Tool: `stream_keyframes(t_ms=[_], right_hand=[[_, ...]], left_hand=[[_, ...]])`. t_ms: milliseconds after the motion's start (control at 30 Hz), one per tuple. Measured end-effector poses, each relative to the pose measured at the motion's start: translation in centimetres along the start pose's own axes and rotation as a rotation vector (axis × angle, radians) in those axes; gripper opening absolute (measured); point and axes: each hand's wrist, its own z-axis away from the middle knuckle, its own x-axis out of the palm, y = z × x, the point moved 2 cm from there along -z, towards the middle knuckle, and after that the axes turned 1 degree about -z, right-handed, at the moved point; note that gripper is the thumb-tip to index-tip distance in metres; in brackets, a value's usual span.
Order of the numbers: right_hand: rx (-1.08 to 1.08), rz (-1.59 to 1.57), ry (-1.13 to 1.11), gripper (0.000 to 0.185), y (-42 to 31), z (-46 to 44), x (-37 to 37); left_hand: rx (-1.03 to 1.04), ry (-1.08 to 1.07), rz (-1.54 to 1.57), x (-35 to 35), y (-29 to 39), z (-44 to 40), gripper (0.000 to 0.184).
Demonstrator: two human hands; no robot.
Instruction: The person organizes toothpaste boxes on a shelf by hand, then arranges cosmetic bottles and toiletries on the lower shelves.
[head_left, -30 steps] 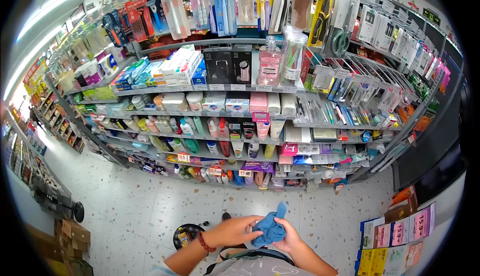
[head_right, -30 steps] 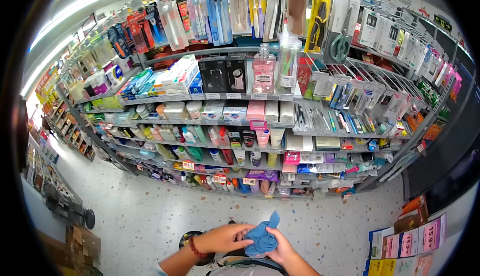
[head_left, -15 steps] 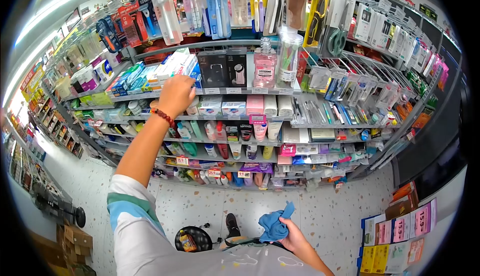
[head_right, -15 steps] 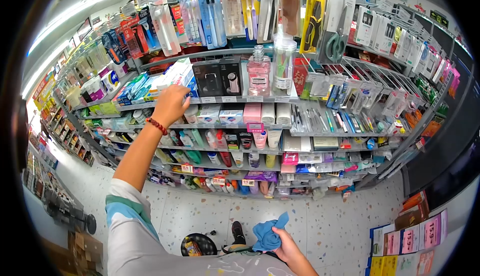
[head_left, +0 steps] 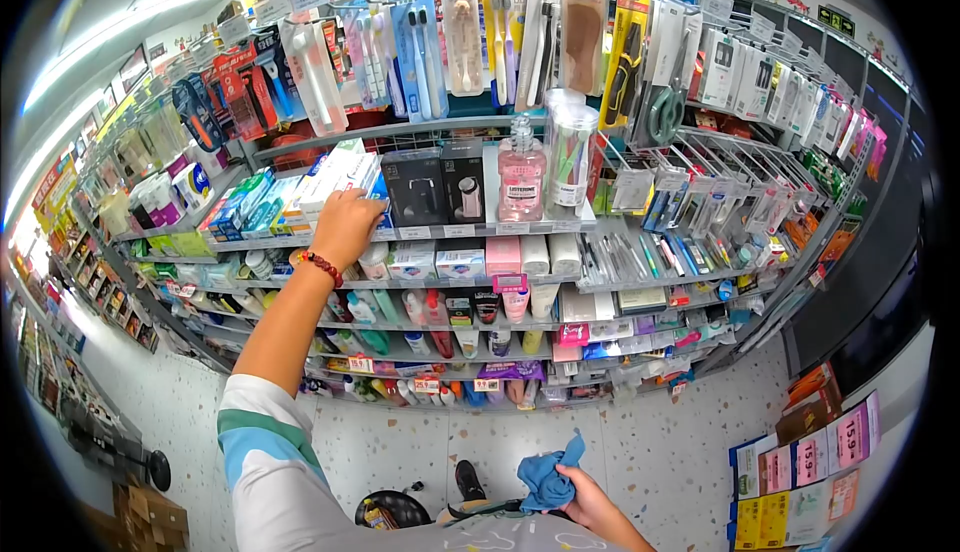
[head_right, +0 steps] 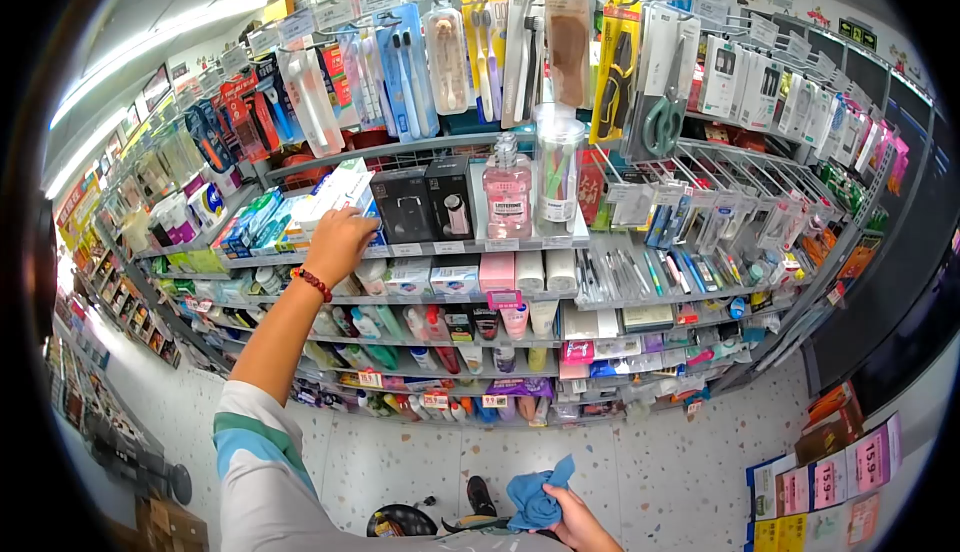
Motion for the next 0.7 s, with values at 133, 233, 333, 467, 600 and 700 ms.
stream_keyframes(t_ms=[133,233,333,467,600,700], right_hand=[[-0.002,-0.007,-0.009,0.050,0.0,-0.2,-0.1],[0.013,0.001,0.008,0.049,0.2,-0.5,-0.3],[0.024,-0.029,-0.026,0.048,0.5,-1.0,-0.9],[0.021,-0.039,-0.036,0.047,0.9,-1.6,-1.4],[0.028,-0.036,-0.011,0.044,0.8,-1.7,-1.0],[-0.001,-0.017,0.025,0.044,0.4,-1.0,0.3]], left_hand=[[-0.011,-0.007,0.048,0.3,-0.4,0.2,0.013],[0.001,-0.001,0.096,0.8,-0.9,0.5,0.014],[-0.014,-0.018,0.106,0.7,-0.8,0.4,0.017],[0.007,-0.017,0.096,0.9,-1.3,0.6,0.018],[0.021,-0.030,0.117,0.6,-1.3,0.4,0.018],[-0.028,-0.151,0.092,0.5,-1.5,0.1,0.020]])
